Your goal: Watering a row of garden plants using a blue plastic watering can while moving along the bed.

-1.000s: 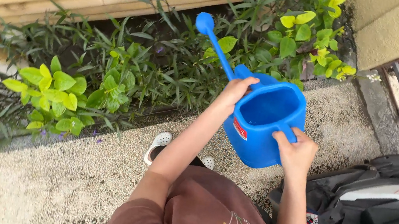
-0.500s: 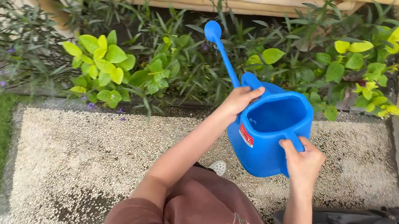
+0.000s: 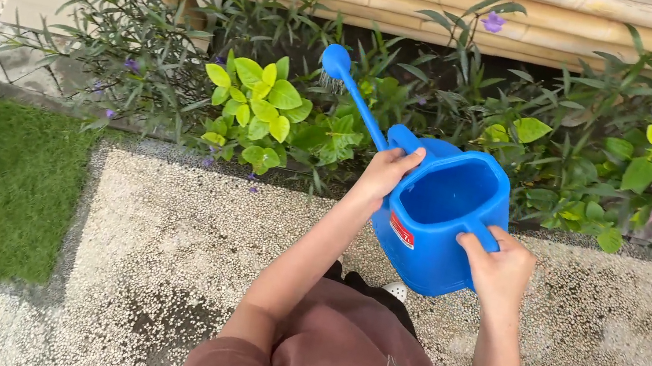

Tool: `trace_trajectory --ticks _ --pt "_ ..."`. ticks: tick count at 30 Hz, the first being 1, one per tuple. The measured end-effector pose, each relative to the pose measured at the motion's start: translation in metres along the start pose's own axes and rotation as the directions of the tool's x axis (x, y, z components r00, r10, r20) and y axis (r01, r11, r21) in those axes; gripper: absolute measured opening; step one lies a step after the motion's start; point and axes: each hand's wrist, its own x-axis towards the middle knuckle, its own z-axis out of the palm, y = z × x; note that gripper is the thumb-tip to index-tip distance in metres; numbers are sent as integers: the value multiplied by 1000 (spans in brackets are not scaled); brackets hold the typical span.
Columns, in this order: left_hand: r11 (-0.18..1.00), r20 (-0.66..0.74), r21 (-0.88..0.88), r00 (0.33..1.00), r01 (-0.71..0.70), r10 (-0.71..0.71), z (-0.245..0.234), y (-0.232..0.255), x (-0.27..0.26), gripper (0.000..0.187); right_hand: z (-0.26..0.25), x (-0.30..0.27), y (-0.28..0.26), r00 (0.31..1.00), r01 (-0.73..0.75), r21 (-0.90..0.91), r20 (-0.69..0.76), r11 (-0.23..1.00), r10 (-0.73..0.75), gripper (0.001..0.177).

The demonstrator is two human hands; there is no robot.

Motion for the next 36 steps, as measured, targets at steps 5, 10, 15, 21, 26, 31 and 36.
trace_trajectory --ticks 5,10,15,21,26,31,36 --pt "999 -21 29 1000 -16 16 -41 12 -14 71 37 -2 4 999 28 26 38 999 -29 39" --pt "1000 -23 21 999 -24 24 -56 20 -23 77 53 -7 6 998 17 25 57 1000 -18 39" --pt "1000 3 -4 1000 -21 21 -59 18 -24 83 52 -17 1 998 -54 36 18 998 54 31" --pt "1000 83 -1 997 2 -2 -29 22 -24 87 31 -32 20 991 -104 13 -88 994 105 27" --pt "999 138 -8 989 48 -46 8 22 -20 94 11 -51 37 972 -133 8 -193 991 132 27" --pt "998 261 34 963 61 -68 42 17 -11 101 -13 -68 52 933 -191 2 -311 982 183 27" --pt "995 382 73 919 72 -94 86 10 -11 100 -38 -90 66 888 -216 3 -414 976 198 23"
